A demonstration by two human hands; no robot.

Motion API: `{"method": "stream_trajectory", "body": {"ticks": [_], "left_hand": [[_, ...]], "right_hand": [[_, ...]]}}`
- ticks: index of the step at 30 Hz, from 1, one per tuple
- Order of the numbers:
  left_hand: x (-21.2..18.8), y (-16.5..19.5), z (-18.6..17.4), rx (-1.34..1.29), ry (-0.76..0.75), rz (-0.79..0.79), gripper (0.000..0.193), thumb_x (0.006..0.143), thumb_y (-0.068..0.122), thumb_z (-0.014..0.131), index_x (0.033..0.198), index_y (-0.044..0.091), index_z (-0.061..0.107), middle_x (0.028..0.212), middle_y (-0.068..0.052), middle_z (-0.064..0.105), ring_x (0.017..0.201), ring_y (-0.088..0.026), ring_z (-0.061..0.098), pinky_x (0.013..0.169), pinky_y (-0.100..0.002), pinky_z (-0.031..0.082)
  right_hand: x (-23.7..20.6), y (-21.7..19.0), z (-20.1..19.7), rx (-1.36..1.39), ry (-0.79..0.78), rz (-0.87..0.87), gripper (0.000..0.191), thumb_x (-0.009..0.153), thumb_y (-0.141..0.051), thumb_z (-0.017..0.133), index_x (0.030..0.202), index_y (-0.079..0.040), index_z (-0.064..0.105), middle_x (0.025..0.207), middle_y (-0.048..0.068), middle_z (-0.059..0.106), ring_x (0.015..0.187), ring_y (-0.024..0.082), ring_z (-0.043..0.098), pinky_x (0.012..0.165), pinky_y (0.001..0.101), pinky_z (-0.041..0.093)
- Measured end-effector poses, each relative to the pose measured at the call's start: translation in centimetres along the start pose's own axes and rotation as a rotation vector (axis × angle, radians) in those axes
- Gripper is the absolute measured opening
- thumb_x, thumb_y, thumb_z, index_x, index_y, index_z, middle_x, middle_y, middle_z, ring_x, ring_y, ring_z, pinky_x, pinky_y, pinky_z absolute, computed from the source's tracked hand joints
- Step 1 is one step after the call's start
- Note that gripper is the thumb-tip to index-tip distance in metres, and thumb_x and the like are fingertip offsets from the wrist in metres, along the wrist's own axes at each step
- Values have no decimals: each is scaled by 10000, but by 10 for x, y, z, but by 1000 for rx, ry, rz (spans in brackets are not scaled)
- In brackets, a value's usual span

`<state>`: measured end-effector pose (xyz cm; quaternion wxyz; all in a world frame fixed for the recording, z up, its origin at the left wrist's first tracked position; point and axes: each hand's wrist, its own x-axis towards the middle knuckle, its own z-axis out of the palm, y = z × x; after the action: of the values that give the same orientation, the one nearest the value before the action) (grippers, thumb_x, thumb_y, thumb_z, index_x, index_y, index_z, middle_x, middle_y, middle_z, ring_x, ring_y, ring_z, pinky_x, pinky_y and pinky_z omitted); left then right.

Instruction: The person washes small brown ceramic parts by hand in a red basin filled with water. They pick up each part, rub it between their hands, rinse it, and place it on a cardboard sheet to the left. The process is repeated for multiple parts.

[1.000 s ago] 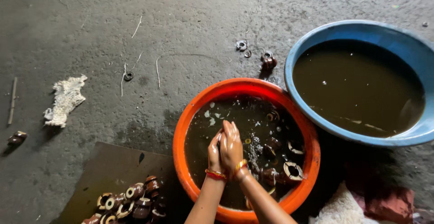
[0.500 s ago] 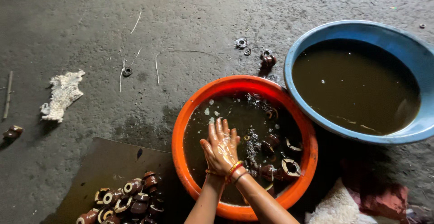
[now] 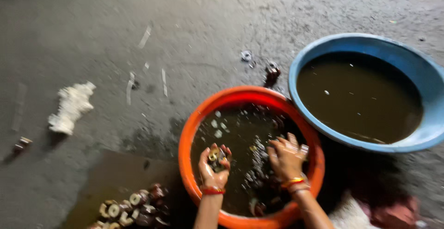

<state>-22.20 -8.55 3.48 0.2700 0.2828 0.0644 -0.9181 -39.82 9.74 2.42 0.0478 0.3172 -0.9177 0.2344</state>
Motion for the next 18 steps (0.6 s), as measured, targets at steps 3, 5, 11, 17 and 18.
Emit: {"method": "stream_trajectory", "body": {"ticks": [3, 5, 11, 17, 18], "left_hand": [[-1, 12, 16, 113, 41, 73, 259, 874, 303, 700, 1031, 97, 695, 1021, -152, 694, 973, -362, 639, 539, -284, 533], [-1, 17, 22, -8, -12, 23, 221, 843, 252, 684, 1031, 139, 702, 1046, -101, 685, 1028, -321, 630, 586, -289, 546], [-35, 55, 5, -220, -381, 154, 312, 790, 42, 691, 1100, 81, 671, 1094, -97, 653, 1127, -297, 619, 617, -292, 541], [-72, 119, -38, -185, -340, 446, 336, 820, 85, 687, 1152, 44, 653, 1143, -155, 613, 1163, -318, 595, 613, -243, 540], [-79, 129, -48, -209, -392, 439, 321, 838, 79, 682, 1156, 42, 646, 1144, -153, 602, 1174, -316, 593, 623, -252, 542]], "right_hand": [[19, 27, 24, -19, 52, 50, 241, 870, -352, 695, 1077, -240, 744, 1266, 0, 673, 1396, 328, 443, 1094, 716, 264], [26, 39, 40, 11, 127, -2, 215, 846, -324, 708, 1036, -233, 752, 1220, 10, 682, 1350, 337, 477, 1064, 712, 302], [12, 59, 47, 210, 93, -1, 119, 865, -250, 704, 960, -195, 749, 1080, 47, 709, 1220, 362, 568, 956, 581, 457], [13, 44, 20, 256, -5, 73, 85, 849, -237, 711, 898, -186, 758, 1002, 29, 726, 1112, 308, 613, 873, 562, 459], [14, 42, 16, 265, -15, 84, 85, 853, -238, 707, 897, -187, 758, 990, 29, 724, 1095, 299, 619, 868, 552, 462]]}}
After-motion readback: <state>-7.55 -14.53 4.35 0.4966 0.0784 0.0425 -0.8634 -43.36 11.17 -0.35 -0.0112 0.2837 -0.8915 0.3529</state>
